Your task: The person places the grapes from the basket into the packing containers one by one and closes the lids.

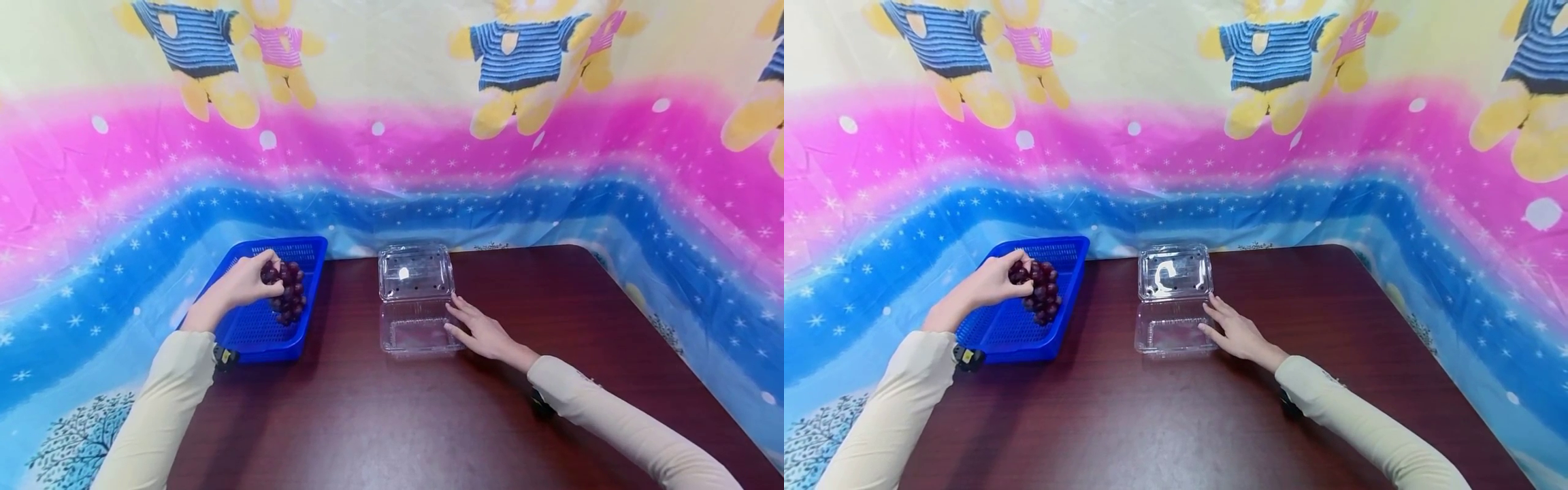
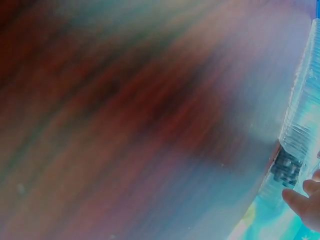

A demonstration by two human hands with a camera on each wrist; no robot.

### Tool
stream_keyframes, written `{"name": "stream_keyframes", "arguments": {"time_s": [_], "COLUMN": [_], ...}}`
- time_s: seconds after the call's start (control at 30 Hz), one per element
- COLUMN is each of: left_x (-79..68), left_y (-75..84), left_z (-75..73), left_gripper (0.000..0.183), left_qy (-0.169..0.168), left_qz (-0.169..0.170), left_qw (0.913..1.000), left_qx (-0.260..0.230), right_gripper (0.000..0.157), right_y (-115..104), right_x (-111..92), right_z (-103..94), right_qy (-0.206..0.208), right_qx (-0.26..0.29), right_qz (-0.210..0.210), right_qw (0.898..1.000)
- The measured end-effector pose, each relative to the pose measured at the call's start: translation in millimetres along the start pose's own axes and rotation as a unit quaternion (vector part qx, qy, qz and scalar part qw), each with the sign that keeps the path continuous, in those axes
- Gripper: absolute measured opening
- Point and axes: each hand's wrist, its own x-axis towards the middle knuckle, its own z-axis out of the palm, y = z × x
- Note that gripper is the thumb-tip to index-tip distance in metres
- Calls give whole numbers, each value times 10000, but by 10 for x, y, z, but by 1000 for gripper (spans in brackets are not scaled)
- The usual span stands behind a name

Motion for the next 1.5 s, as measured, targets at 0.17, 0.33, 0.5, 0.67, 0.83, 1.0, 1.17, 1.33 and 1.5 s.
{"name": "stream_keyframes", "arguments": {"time_s": [0.17, 0.33, 0.5, 0.67, 0.83, 1.0, 1.17, 1.33, 1.5], "left_x": [26, 41, 50, 74, 90, 100, 107, 110, 114], "left_y": [5, 23, 45, 66, 96, 118, 151, 180, 197], "left_z": [11, 6, -4, -22, -32, -49, -77, -94, -94], "left_gripper": [26, 26, 26, 26, 26, 26, 27, 26, 27], "left_qy": [47, 124, 215, 301, 356, 363, 393, 391, 376], "left_qz": [9, 72, 97, 125, 191, 163, 125, 163, 209], "left_qw": [10000, 9999, 9997, 9994, 9991, 9991, 9991, 9991, 9990], "left_qx": [2, 49, 53, 102, 147, 142, 117, 68, 103], "right_gripper": [62, 61, 60, 60, 60, 61, 62, 61, 62], "right_y": [11, 14, -2, -17, -23, -24, -19, -9, 0], "right_x": [4, 6, 2, -1, -1, 0, -3, -7, -2], "right_z": [-1, -2, -18, -34, -43, -42, -32, -17, 1], "right_qy": [15, 12, 25, 76, 63, 12, 64, 103, 86], "right_qx": [-117, -159, -184, -195, -203, -221, -197, -231, -238], "right_qz": [-75, -46, -61, -86, -59, -45, -73, -102, -133], "right_qw": [9999, 9999, 9998, 9997, 9998, 9997, 9998, 9996, 9996]}}
